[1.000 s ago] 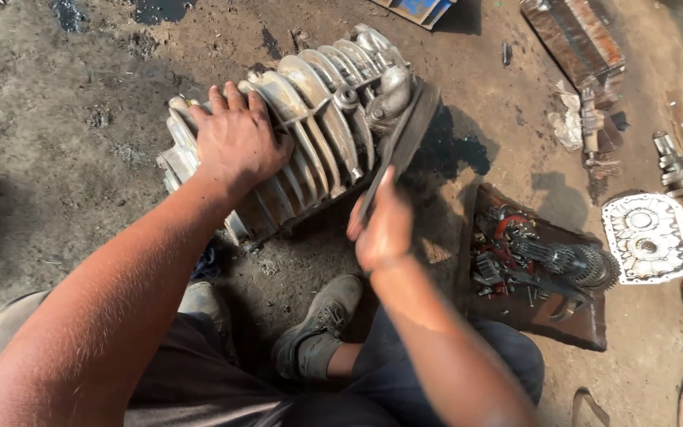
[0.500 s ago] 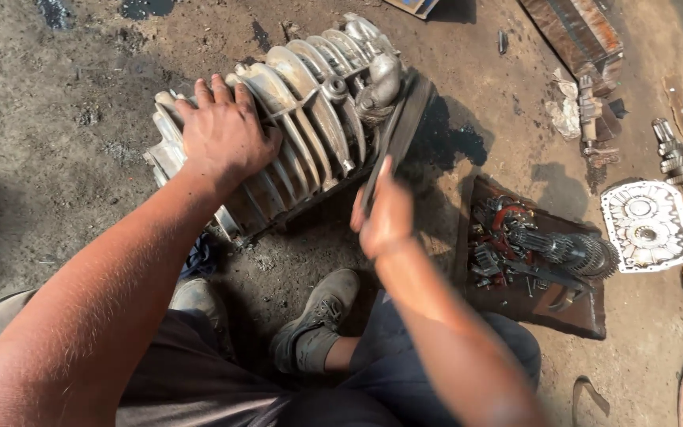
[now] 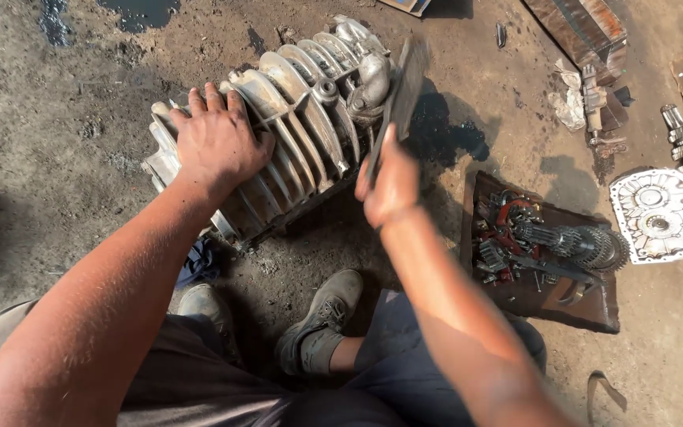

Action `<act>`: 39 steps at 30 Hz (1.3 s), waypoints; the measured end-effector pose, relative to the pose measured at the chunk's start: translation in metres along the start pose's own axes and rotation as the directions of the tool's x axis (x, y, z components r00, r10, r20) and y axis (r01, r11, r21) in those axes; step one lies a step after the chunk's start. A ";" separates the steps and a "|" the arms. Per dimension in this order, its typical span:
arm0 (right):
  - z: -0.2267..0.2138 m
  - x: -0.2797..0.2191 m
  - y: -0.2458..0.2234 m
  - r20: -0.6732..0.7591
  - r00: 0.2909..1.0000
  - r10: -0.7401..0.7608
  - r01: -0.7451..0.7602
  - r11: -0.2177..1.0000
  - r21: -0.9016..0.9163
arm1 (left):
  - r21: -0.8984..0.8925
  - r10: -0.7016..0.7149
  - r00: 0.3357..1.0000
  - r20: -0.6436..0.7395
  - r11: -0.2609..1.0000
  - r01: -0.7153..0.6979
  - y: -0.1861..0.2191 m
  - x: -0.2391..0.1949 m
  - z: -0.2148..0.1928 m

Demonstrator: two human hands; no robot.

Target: The person scrubs the exterior of a dirty engine block using a wire brush. They hold the block with one hand and scrub the cooling fins and surfaces with the other, rotating the block to access different areas.

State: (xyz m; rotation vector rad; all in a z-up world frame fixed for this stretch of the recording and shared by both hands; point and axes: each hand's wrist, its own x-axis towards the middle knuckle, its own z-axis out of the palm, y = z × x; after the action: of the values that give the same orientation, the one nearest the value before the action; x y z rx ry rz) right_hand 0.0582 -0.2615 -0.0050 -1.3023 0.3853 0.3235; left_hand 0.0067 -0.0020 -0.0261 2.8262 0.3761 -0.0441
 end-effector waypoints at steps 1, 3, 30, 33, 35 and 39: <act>-0.005 -0.027 0.024 -0.008 1.000 -0.030 0.030 0.999 -0.027 | 0.009 -0.008 1.000 0.016 1.000 0.008 0.000 0.001 0.000; -0.008 -0.070 0.059 0.061 0.997 -0.047 0.046 0.999 0.009 | 0.014 -0.017 0.999 0.029 1.000 0.016 0.000 0.001 0.001; 0.020 -0.031 -0.068 0.512 0.727 -0.458 0.374 -0.361 -0.854 | 0.052 -0.032 0.993 0.114 0.998 0.026 0.006 0.000 -0.014; 0.038 -0.017 -0.061 0.416 0.812 -0.410 0.308 -0.305 -0.901 | 0.034 -0.020 0.995 0.099 0.999 0.017 0.001 0.001 -0.012; 0.018 -0.005 -0.049 0.448 0.777 -0.443 0.375 -0.246 -0.894 | 0.021 -0.019 0.995 0.099 1.000 0.017 -0.002 0.001 -0.009; -0.109 -0.009 -0.022 0.441 0.731 -0.521 0.419 -0.168 -0.892 | 0.017 0.001 0.995 0.099 1.000 -0.002 -0.003 0.000 -0.012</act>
State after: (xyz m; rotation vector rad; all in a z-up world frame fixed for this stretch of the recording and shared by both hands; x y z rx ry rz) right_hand 0.0497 -0.3724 -0.0062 -2.8071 -0.5073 -0.2530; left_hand 0.0061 0.0042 -0.0158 2.8274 0.3529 -0.1867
